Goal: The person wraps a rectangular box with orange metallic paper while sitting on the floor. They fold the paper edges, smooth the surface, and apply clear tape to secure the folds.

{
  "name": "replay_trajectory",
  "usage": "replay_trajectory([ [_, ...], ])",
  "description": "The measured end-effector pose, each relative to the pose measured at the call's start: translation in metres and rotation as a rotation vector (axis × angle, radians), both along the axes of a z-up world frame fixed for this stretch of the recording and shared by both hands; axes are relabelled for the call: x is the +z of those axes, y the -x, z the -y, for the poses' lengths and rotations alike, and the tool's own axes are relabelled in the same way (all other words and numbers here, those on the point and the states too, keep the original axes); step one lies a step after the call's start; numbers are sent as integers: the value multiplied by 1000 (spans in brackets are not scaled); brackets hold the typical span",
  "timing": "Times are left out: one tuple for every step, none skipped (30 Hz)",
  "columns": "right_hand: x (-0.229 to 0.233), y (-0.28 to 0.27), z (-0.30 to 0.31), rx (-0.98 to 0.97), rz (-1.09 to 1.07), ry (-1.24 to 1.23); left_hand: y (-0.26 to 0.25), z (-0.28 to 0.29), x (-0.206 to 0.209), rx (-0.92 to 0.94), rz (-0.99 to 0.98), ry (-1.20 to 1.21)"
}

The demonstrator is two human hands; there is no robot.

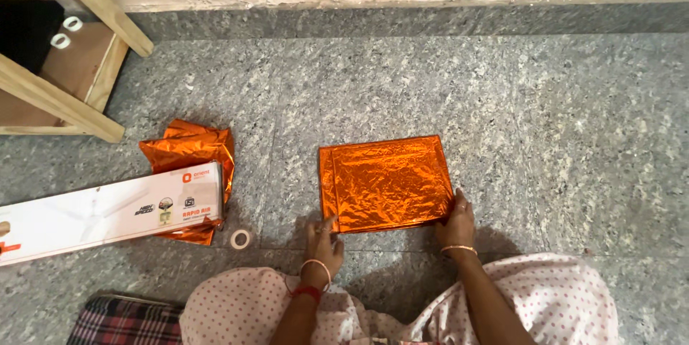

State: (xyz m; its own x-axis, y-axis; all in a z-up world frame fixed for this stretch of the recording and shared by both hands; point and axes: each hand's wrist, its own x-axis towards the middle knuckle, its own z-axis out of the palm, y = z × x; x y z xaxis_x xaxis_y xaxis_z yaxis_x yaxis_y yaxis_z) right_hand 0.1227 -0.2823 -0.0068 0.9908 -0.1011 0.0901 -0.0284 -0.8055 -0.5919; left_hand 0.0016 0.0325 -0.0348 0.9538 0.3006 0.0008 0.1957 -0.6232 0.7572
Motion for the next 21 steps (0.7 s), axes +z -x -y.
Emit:
replay_trajectory([
  [0, 0, 1, 7, -9, -1, 0, 1, 7, -6, -12, -20],
  [-1, -1, 3, 20, 7, -8, -2, 3, 13, -12, -23, -40],
  [-1, -1, 4, 33, 20, -15, -2, 3, 19, -17, -30, -26],
  [-1, -1, 6, 45, 34, -22, -3, 1, 24, -22, -37, -12],
  [-1, -2, 7, 55, 44, -4, -4, 0, 28, -26, -44, 2],
  [0, -2, 7, 65, 54, 15, -5, -1, 31, -30, -95, 11],
  [1, -3, 8, 77, 63, 35, -4, -1, 33, -33, -146, 22],
  [2, -3, 8, 63, 25, 42, -5, -2, 34, -35, -197, 32],
  [4, -2, 8, 52, -15, 51, -5, -2, 34, -35, -187, 32],
  [5, -3, 7, 40, -54, 60, -5, -3, 34, -36, -177, 31],
  [7, -2, 7, 44, -50, 66, -4, -3, 33, -35, -169, 30],
  [8, -1, 7, 49, -45, 73, -4, -3, 31, -43, -134, 26],
  [8, -1, 6, 53, -39, 79, -4, -3, 29, -50, -97, 21],
  [9, 0, 5, 55, -42, 73, -2, -3, 27, -58, -60, 15],
  [10, -1, 5, 54, -43, 67, -3, -4, 26, -50, -70, 11],
  [10, -1, 4, 54, -43, 61, -3, -4, 25, -43, -81, 7],
  [11, -2, 4, 54, -50, 64, -4, -4, 25, -38, -90, 3],
  [11, -2, 4, 54, -57, 67, -5, -4, 25, -35, -100, 16],
  [11, -2, 5, 53, -63, 70, -5, -4, 25, -33, -110, 30],
  [11, -2, 5, 53, -55, 68, -5, -4, 25, -32, -120, 43],
  [11, -2, 5, 54, -46, 65, -5, -4, 25, -33, -123, 43],
])
